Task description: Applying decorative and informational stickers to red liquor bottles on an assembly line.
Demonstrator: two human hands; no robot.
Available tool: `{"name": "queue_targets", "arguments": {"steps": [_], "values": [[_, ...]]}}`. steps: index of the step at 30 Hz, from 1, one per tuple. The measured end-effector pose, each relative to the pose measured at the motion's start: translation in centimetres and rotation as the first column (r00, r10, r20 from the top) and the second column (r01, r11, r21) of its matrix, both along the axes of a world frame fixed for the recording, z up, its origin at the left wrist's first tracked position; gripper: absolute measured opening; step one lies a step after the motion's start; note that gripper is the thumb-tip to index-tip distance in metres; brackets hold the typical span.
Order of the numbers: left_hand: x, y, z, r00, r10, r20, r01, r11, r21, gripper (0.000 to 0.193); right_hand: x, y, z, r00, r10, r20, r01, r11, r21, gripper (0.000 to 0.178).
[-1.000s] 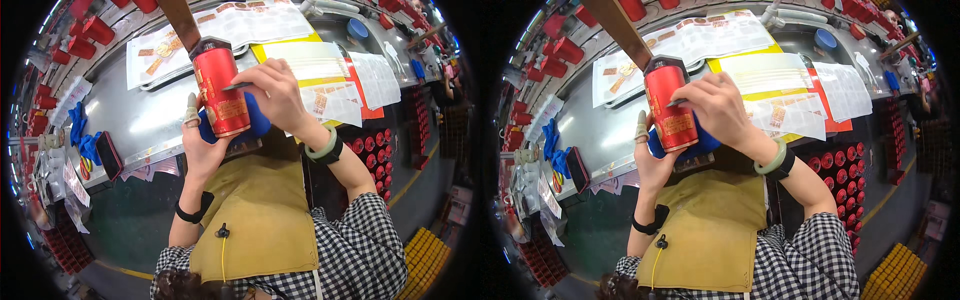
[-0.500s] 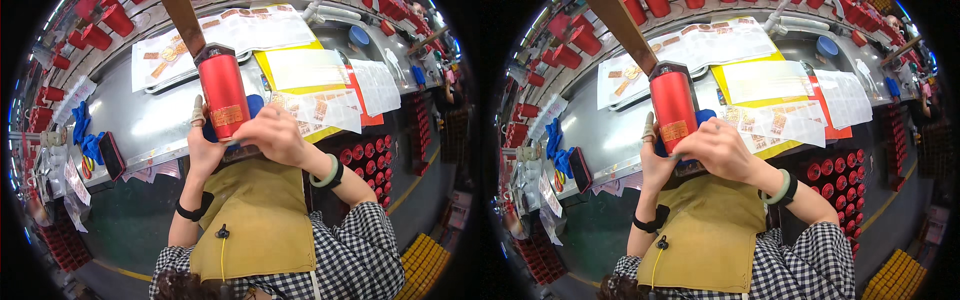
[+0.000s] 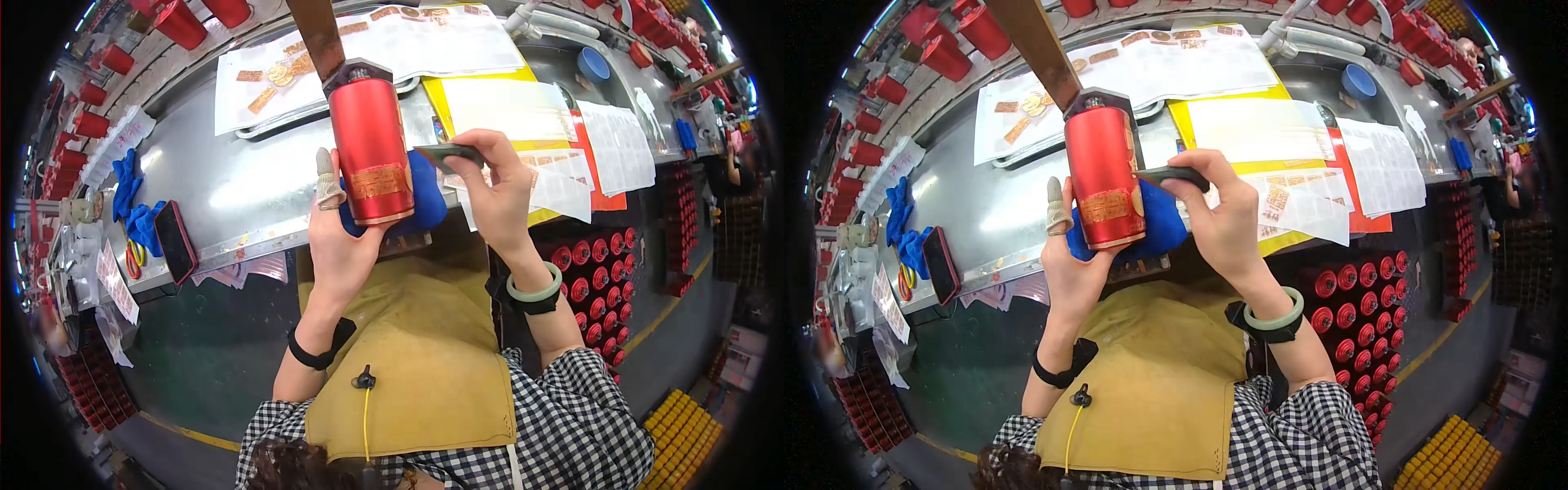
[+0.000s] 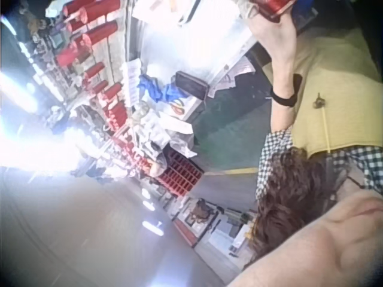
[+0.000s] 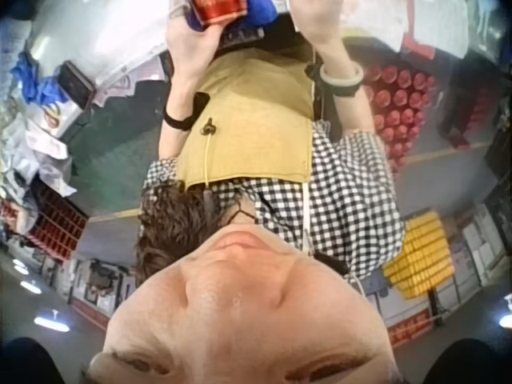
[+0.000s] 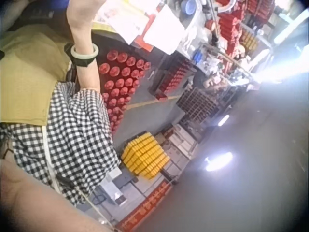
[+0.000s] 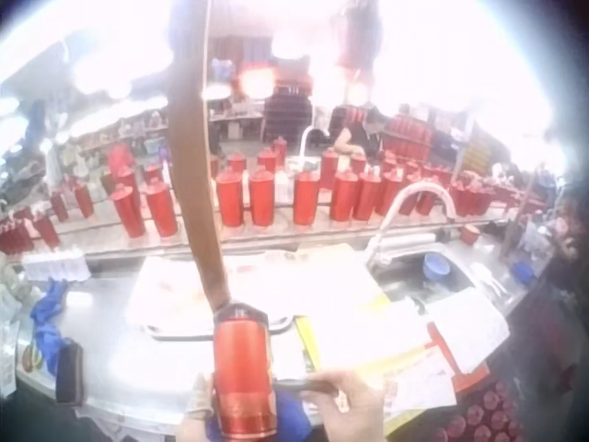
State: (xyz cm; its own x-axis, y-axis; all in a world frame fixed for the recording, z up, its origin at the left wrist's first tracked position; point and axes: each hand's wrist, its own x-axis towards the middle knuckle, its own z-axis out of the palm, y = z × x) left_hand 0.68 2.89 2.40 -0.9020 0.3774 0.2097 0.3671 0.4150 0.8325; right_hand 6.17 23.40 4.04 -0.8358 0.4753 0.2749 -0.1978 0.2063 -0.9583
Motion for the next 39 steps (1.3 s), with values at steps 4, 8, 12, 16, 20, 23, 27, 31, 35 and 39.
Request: {"name": "queue_targets", "arguments": {"steps": [4,8,12,16,20,23,27,31,35,39], "values": [[0.0,0.3,-1.6,1.0,0.019,0.025,-0.021,0.997,0.08,0.108,-0.9,-1.3,0.4,0.984,0.081,-0.162,0.006,0.879,0.476,0.014],[-0.3,0.4,-1.1,0.984,0.036,0.172,-0.05,0.996,0.073,0.106,-0.3,-2.5,0.8,0.957,0.249,-0.151,-0.086,0.738,0.669,0.017],[0.1,0.6,-1.2,0.993,0.061,-0.099,-0.06,0.998,0.014,0.104,-2.8,-1.2,1.3,0.976,0.119,-0.184,0.032,0.752,0.658,0.016],[0.0,0.6,-1.8,0.968,0.075,-0.241,-0.088,0.995,-0.044,0.099,-1.2,-2.5,0.8,0.922,0.315,-0.224,-0.027,0.631,0.775,0.016],[0.6,0.7,-1.3,0.994,0.098,-0.049,-0.096,0.995,0.038,0.105,-3.3,-2.3,2.0,0.955,0.249,-0.164,-0.025,0.615,0.788,0.018],[0.4,0.8,-1.4,0.967,0.127,-0.22,-0.13,0.992,0.004,0.098,-3.4,-2.2,1.7,0.943,0.259,-0.208,0.054,0.499,0.865,0.018],[-0.1,0.4,-2.7,0.978,0.064,-0.2,-0.061,0.998,0.019,0.109,-2.2,-3.9,1.7,0.906,0.403,-0.131,-0.121,0.543,0.831,0.016],[0.7,1.0,-1.0,0.954,0.164,-0.251,-0.159,0.986,0.042,0.12,-7.0,-1.3,2.6,0.949,0.181,-0.258,0.133,0.513,0.848,0.015],[0.0,0.3,-1.9,0.973,0.045,-0.228,-0.039,0.999,0.033,0.12,-4.4,-2.2,1.8,0.912,0.345,-0.222,0.034,0.475,0.879,0.018],[-0.6,-0.9,-3.3,0.998,-0.045,-0.047,0.051,0.988,0.149,0.109,-1.4,-2.8,4.1,0.904,0.414,-0.109,-0.199,0.63,0.751,0.019]]}}
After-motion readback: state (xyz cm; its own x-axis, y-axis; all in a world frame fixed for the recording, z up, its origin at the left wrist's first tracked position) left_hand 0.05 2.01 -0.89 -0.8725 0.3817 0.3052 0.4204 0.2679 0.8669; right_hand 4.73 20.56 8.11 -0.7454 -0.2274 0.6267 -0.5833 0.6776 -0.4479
